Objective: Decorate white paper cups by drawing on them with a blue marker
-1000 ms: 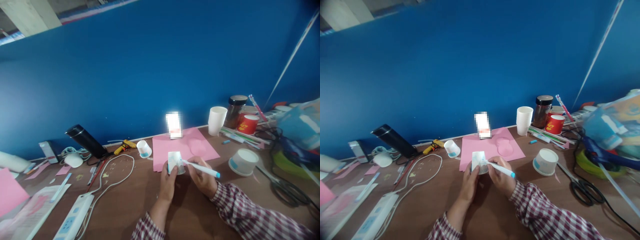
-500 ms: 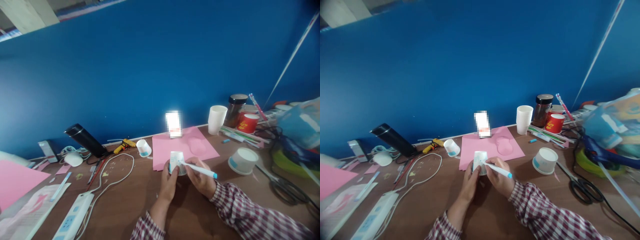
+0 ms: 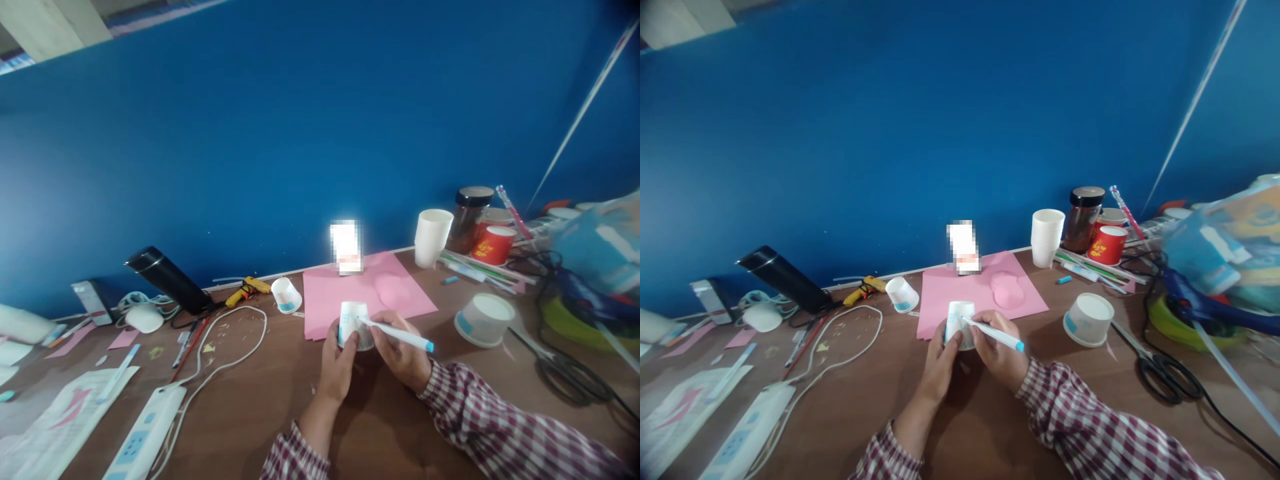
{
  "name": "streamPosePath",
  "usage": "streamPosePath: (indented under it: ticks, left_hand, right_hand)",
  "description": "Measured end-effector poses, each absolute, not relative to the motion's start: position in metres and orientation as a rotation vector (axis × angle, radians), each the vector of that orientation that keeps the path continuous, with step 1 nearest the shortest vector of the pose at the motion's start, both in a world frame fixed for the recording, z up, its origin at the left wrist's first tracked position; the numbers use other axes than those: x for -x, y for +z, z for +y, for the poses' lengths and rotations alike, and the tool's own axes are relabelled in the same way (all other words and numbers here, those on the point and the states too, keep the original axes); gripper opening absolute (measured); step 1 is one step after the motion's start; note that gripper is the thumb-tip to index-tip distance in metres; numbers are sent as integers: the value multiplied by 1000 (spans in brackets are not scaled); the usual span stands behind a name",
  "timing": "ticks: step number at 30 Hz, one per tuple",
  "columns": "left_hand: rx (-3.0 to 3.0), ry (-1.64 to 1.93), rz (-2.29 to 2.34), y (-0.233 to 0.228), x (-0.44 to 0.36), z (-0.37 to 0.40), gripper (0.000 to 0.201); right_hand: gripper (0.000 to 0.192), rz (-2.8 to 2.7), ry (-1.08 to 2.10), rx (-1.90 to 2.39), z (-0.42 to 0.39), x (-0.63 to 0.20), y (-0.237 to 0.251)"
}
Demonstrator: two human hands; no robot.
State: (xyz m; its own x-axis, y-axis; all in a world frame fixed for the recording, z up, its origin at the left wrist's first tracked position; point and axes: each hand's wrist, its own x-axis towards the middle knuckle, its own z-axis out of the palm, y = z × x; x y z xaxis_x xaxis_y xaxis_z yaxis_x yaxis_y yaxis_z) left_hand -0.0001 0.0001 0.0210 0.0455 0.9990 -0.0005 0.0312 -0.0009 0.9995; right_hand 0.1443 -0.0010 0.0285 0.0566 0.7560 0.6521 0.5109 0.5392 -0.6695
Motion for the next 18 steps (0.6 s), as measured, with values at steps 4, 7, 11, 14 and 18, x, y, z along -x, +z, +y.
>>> streamPosePath:
  ticks: [4,7,11,14,18]
  left_hand:
    - [-1247,1177,1192,21,0,0,43]
    - [-1227,1174,1198,20,0,0,43]
    - [-1215,1174,1189,20,-1,1,42]
    - [-1222,1176,1182,19,0,1,43]
    - [-1226,1176,1205,21,0,-1,48]
  right_hand:
    - [10,-1597,261,1127,-1,-144,28]
    - [11,-1607,265,1135,-2,-144,27]
    - [10,-1601,273,1150,-2,-144,28]
    - [11,-1613,283,1145,-2,-143,28]
    - [11,-1627,301,1137,-2,-144,28]
